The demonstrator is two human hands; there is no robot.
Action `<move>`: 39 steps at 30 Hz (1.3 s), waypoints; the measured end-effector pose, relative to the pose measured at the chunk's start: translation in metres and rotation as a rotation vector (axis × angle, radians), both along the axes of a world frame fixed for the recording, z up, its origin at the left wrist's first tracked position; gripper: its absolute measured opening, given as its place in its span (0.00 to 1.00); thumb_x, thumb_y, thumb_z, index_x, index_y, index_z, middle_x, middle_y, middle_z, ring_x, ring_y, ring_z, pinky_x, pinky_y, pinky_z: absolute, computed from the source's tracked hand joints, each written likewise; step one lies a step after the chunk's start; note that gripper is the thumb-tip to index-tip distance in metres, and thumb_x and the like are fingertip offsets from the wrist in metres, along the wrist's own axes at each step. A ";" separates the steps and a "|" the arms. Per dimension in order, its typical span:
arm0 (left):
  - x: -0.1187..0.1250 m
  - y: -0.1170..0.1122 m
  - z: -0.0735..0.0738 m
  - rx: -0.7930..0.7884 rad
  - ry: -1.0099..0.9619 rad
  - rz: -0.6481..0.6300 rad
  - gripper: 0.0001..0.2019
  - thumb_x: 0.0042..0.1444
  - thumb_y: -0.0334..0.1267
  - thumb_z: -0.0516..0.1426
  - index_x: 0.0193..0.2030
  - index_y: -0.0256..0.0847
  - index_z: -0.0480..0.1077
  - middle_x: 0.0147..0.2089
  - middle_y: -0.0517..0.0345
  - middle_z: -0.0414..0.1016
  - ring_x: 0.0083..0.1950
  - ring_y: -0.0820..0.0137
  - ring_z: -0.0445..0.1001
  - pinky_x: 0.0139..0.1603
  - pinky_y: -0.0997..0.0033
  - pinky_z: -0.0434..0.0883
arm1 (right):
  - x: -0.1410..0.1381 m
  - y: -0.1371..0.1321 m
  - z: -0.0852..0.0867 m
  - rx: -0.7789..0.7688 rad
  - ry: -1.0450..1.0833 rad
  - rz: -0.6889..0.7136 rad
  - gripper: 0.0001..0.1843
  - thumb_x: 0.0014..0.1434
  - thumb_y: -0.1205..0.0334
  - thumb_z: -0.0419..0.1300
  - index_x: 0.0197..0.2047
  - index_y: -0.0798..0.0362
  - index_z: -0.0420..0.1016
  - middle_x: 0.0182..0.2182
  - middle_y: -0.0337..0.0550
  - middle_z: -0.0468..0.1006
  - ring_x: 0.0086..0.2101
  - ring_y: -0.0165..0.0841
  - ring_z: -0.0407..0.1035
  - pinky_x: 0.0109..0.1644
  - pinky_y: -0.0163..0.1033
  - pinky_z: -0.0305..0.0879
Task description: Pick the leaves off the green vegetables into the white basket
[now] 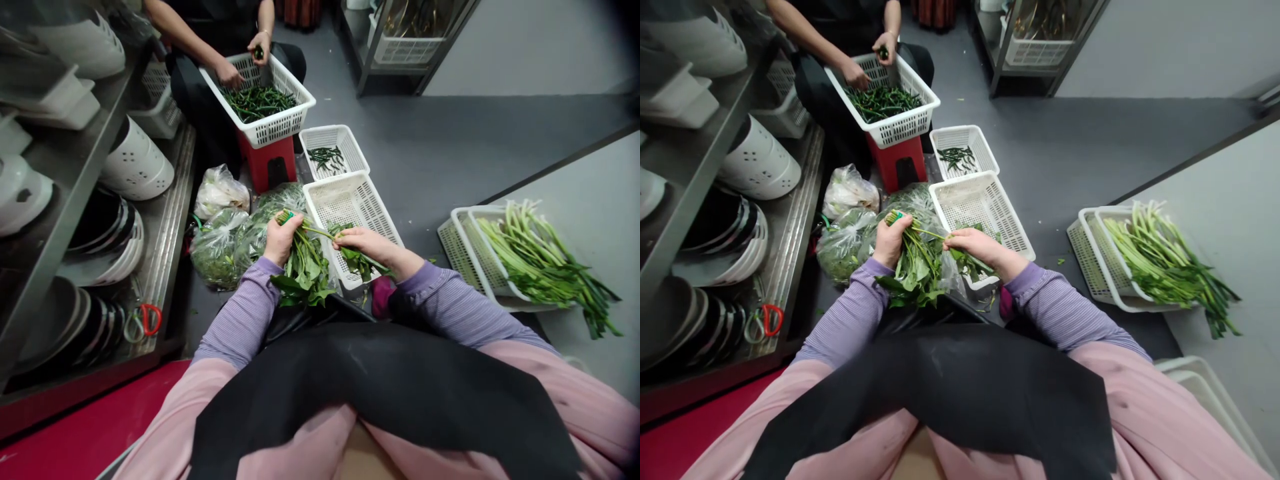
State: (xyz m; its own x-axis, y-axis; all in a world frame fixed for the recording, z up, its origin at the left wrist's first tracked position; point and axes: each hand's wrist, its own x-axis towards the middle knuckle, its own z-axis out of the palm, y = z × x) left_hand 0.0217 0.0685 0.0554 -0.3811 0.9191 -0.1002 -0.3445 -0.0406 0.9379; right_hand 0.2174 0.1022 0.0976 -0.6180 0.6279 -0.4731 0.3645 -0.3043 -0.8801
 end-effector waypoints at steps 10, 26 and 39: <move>0.006 -0.002 0.002 0.005 0.046 -0.052 0.12 0.41 0.42 0.63 0.24 0.37 0.65 0.19 0.65 0.65 0.20 0.77 0.65 0.23 0.76 0.64 | -0.001 -0.005 -0.001 -0.008 0.098 0.069 0.14 0.52 0.56 0.57 0.37 0.56 0.75 0.22 0.34 0.65 0.21 0.24 0.56 0.28 0.33 0.54; 0.006 -0.001 0.001 -0.086 -0.151 -0.035 0.12 0.40 0.42 0.62 0.27 0.38 0.66 0.18 0.65 0.66 0.21 0.73 0.68 0.24 0.73 0.66 | -0.016 -0.006 -0.016 0.460 0.024 -0.389 0.06 0.47 0.62 0.51 0.21 0.52 0.62 0.17 0.34 0.62 0.20 0.26 0.57 0.28 0.35 0.56; -0.007 -0.010 0.012 -0.258 0.023 -0.357 0.06 0.36 0.36 0.60 0.23 0.36 0.69 0.18 0.61 0.68 0.19 0.74 0.66 0.22 0.73 0.64 | 0.016 0.024 -0.025 0.193 0.043 -0.335 0.08 0.46 0.58 0.60 0.29 0.55 0.71 0.17 0.33 0.64 0.20 0.26 0.59 0.29 0.36 0.61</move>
